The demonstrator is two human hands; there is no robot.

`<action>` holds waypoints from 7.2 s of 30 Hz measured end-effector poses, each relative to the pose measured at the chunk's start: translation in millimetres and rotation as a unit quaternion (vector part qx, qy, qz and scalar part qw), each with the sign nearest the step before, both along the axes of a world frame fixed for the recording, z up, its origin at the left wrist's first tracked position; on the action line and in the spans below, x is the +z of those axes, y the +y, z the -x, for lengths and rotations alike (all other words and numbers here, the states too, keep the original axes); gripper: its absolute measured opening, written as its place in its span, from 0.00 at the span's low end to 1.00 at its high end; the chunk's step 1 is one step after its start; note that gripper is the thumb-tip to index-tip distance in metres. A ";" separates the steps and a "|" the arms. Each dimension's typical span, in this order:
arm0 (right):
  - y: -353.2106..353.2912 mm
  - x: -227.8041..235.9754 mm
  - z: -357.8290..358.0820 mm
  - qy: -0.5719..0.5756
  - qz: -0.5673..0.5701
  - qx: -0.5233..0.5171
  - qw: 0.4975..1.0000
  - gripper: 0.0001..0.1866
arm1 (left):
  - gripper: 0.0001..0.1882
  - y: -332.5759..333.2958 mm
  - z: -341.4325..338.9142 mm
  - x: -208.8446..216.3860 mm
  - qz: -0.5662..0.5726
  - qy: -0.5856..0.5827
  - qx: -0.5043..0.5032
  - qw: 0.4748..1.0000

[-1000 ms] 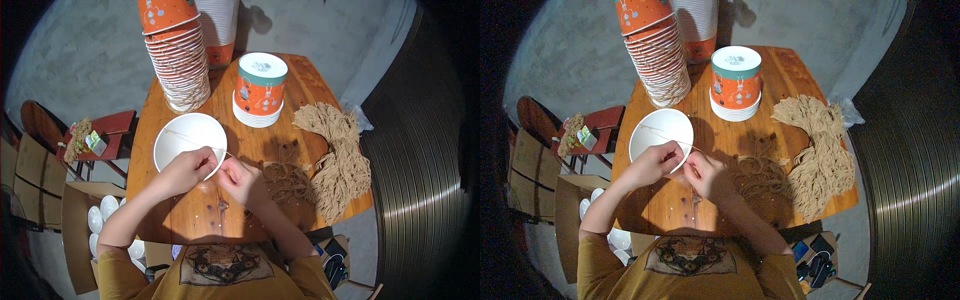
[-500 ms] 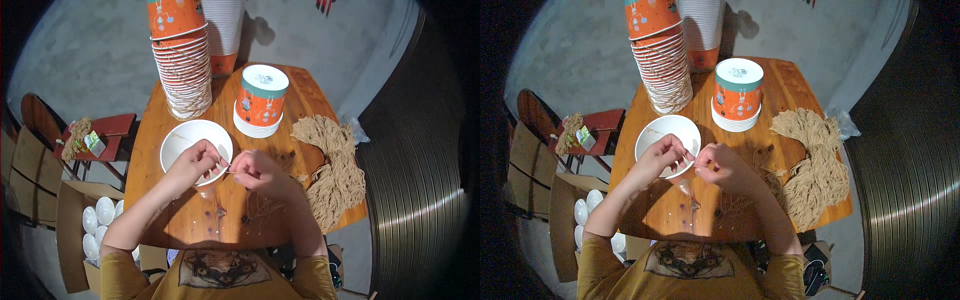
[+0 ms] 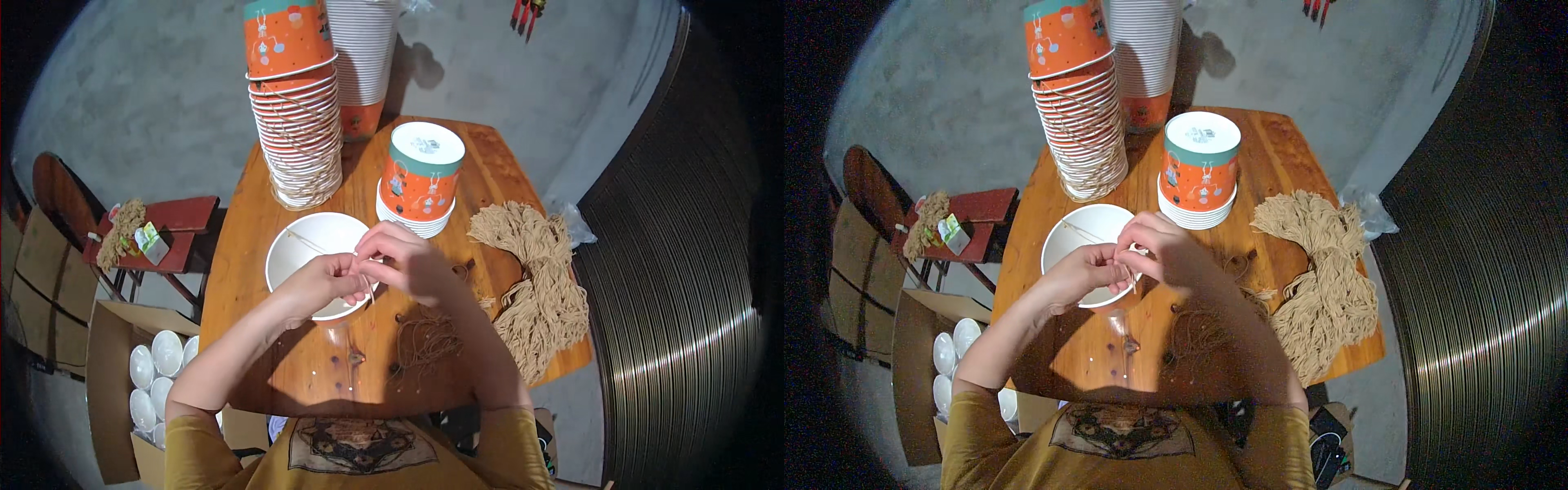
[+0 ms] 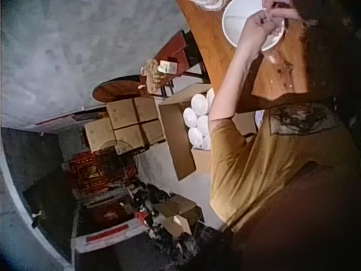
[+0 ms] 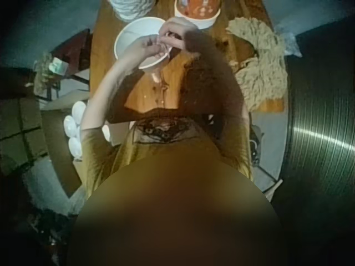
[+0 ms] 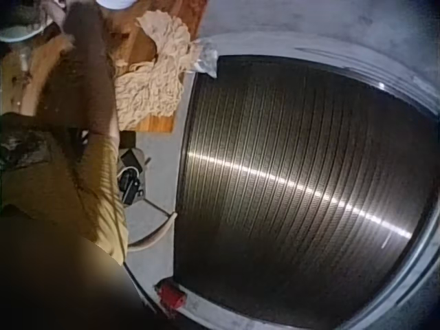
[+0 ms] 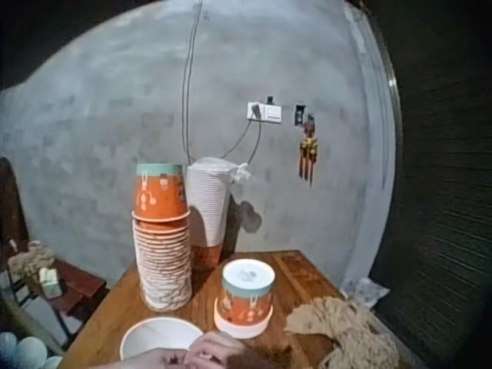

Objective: The recorder is separating and tying individual fiber strands into bundles at a workspace.

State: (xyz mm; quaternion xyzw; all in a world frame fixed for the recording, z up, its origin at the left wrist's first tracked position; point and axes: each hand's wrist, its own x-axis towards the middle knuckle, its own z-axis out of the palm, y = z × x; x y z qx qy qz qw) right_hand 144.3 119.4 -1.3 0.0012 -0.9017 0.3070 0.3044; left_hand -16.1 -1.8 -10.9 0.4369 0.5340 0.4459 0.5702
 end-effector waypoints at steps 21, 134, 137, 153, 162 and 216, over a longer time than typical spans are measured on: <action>-37.0 -48.8 -20.3 0.131 -0.004 -0.166 0.977 0.12 | 0.05 8.4 -3.0 1.0 0.029 -0.072 -0.013 0.997; -54.4 -46.1 -20.5 0.121 -0.098 -0.267 0.951 0.13 | 0.15 -4.4 -10.0 3.9 -0.075 0.064 0.011 0.995; -52.9 -46.2 -21.0 0.103 -0.113 -0.264 0.952 0.13 | 0.15 -3.8 -10.4 3.2 -0.078 0.063 0.012 0.995; -49.4 -34.8 -16.5 0.007 0.153 -0.205 0.967 0.06 | 0.13 -7.7 -9.7 3.4 -0.106 0.113 -0.003 0.988; -46.5 -40.6 -23.3 -0.027 0.441 -0.136 0.887 0.04 | 0.13 -7.0 -7.6 4.8 -0.095 0.091 0.005 0.991; -62.4 -52.9 -17.6 0.127 -0.014 -0.270 0.954 0.10 | 0.06 -18.8 -22.7 8.5 -0.180 0.370 0.040 0.910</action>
